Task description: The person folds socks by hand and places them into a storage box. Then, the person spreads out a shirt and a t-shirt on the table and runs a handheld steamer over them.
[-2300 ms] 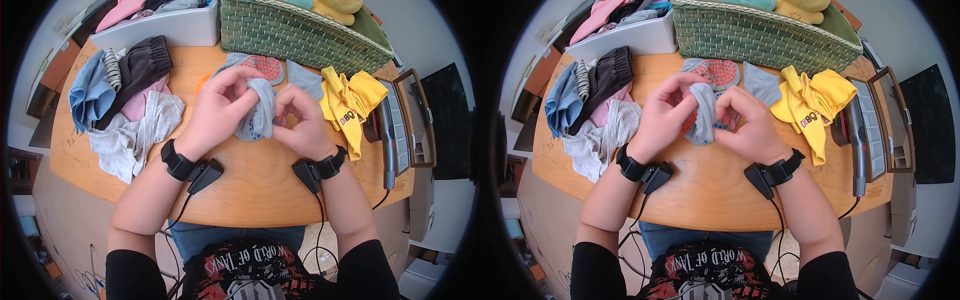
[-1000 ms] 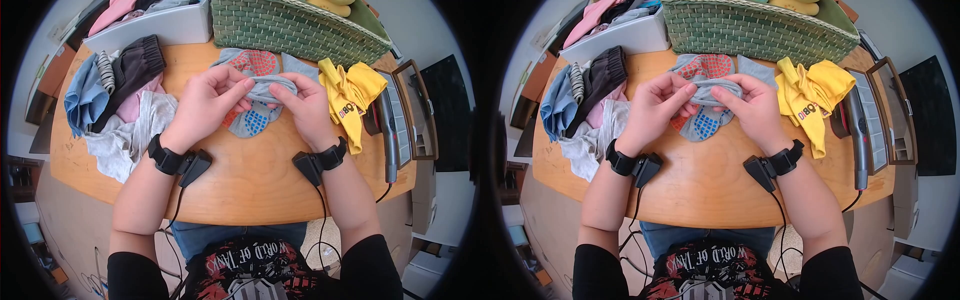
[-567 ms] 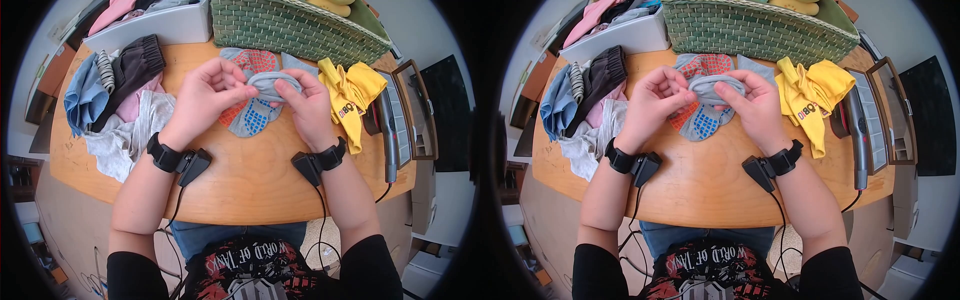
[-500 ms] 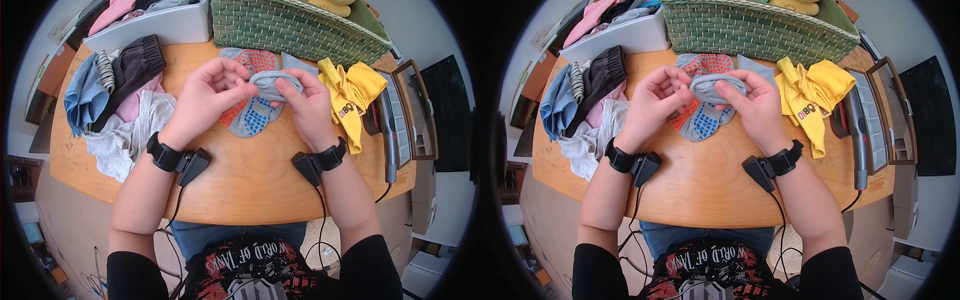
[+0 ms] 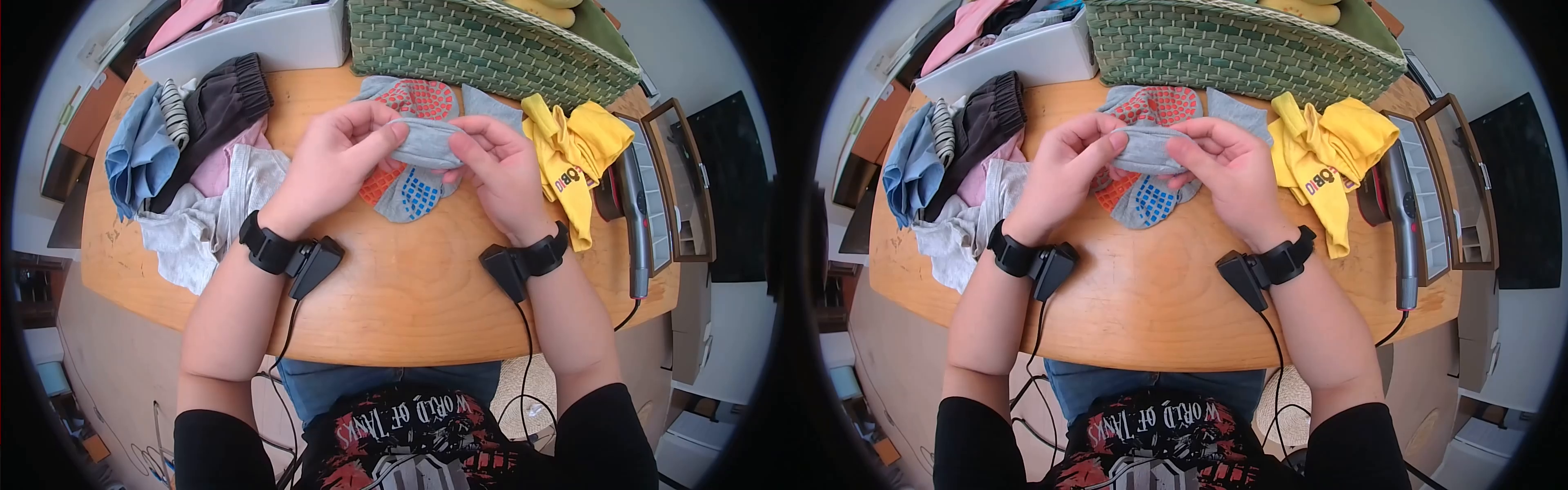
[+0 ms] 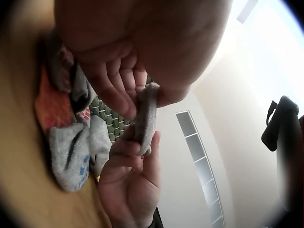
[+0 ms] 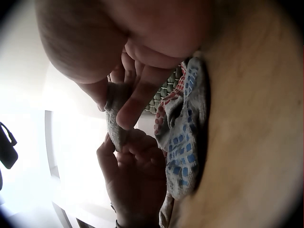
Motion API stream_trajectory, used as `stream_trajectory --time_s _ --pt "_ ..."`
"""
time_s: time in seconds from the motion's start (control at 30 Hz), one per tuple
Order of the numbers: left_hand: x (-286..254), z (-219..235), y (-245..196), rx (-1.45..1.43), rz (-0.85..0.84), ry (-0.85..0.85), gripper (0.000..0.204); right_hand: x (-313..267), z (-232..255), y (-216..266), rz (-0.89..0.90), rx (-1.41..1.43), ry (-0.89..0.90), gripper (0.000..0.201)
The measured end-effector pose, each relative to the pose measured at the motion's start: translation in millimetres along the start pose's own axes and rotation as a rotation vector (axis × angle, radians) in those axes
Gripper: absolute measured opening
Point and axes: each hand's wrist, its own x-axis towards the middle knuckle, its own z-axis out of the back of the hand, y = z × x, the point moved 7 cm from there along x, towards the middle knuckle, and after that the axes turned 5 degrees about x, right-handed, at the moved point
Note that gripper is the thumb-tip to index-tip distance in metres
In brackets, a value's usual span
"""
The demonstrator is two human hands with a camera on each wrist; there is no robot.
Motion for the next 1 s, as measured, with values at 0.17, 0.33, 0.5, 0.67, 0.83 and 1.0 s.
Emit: stream_trajectory --time_s 0.17,0.33,0.5,0.67,0.83,1.0 --pt "1 -5 -2 -0.066 0.024 0.100 0.024 1 1 8 0.063 0.005 0.056 0.024" --pt "0 -8 2 -0.067 0.009 0.122 0.026 1 1 2 0.021 -0.005 0.061 0.025" --pt "-4 -20 0 -0.050 0.017 0.160 0.026 2 -1 0 -0.002 0.007 0.042 0.026" --pt "-1 -8 5 -0.094 0.006 0.091 0.027 3 1 2 0.030 0.066 0.029 0.026" --pt "-2 -15 4 -0.037 0.005 0.145 0.028 1 1 2 0.021 -0.050 0.060 0.024" --pt "-7 -20 -1 0.127 0.143 0.136 0.028 -1 -6 0 0.018 -0.034 0.054 0.025"
